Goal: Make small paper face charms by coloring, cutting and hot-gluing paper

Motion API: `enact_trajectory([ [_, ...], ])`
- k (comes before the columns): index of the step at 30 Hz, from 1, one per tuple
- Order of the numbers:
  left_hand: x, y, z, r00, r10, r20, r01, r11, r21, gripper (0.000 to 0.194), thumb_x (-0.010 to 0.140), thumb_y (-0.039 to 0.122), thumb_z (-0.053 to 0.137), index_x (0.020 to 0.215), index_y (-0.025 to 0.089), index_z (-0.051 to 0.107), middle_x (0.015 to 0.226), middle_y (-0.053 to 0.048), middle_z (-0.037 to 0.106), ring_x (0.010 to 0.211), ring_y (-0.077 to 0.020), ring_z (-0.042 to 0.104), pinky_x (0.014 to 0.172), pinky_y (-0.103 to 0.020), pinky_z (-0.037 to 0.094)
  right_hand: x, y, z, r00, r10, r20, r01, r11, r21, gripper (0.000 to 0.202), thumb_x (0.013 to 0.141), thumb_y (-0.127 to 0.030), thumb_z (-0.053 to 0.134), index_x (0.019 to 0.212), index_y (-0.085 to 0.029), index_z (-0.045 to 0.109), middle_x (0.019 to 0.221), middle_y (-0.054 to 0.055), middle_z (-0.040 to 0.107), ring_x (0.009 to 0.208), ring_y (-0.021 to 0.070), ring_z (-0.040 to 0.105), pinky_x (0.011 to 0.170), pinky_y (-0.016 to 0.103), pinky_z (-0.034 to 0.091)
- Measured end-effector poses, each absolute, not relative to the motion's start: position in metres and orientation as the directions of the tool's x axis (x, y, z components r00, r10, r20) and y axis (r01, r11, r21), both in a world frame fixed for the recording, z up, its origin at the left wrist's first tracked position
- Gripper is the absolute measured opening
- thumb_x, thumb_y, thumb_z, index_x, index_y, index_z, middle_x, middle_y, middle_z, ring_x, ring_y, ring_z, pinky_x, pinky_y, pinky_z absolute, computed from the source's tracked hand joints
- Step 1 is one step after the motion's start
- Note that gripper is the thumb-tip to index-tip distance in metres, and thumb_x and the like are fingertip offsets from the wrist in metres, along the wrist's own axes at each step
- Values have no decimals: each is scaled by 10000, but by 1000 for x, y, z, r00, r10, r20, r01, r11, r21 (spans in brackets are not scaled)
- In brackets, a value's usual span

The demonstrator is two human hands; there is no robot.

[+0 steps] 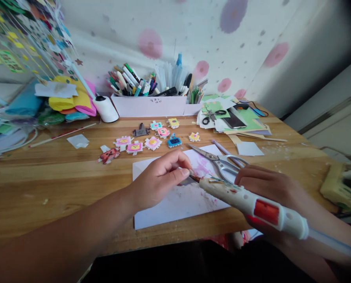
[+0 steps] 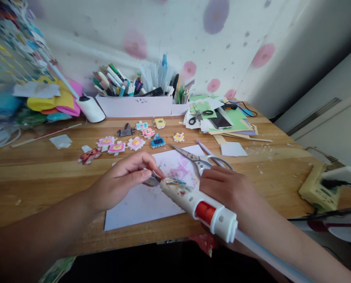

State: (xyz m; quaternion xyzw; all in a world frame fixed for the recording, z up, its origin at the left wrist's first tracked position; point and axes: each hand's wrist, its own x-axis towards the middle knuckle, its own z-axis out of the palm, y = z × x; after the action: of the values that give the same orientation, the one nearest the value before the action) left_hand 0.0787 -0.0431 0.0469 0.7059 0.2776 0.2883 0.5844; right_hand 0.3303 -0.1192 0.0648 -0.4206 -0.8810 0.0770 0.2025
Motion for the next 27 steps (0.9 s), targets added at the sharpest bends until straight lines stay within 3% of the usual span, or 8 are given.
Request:
enact_trajectory([
  [10, 82, -43, 43, 632, 769, 97, 108, -212, 971, 147, 891, 297, 504, 831, 178, 566, 829, -11, 602, 745, -132, 565, 663, -277, 475, 326, -121, 66, -529, 803, 276, 760, 593, -268, 337, 945, -352, 349, 643, -231, 440, 663, 43, 507, 635, 196, 498, 583, 339, 374],
  [13, 82, -44, 42, 610, 786, 103, 116, -217, 969, 147, 903, 303, 499, 831, 185, 550, 801, 7, 570, 726, -119, 551, 655, -263, 473, 326, -122, 68, -530, 807, 261, 767, 587, -259, 300, 932, -299, 385, 642, -231, 423, 664, 38, 510, 627, 194, 498, 577, 335, 365],
  [21, 82, -44, 41, 574, 814, 86, 113, -183, 977, 179, 911, 341, 507, 816, 190, 515, 760, 29, 513, 699, -107, 531, 638, -238, 472, 324, -125, 68, -508, 822, 255, 792, 563, -236, 265, 890, -372, 481, 667, -235, 442, 669, 39, 518, 625, 203, 509, 579, 341, 371],
  [27, 82, -44, 41, 580, 812, 73, 121, -175, 977, 177, 913, 349, 509, 839, 189, 522, 779, 24, 536, 721, -111, 549, 661, -249, 477, 326, -128, 63, -490, 824, 286, 808, 552, -205, 243, 908, -269, 455, 670, -227, 428, 681, 31, 529, 649, 195, 517, 598, 335, 364],
])
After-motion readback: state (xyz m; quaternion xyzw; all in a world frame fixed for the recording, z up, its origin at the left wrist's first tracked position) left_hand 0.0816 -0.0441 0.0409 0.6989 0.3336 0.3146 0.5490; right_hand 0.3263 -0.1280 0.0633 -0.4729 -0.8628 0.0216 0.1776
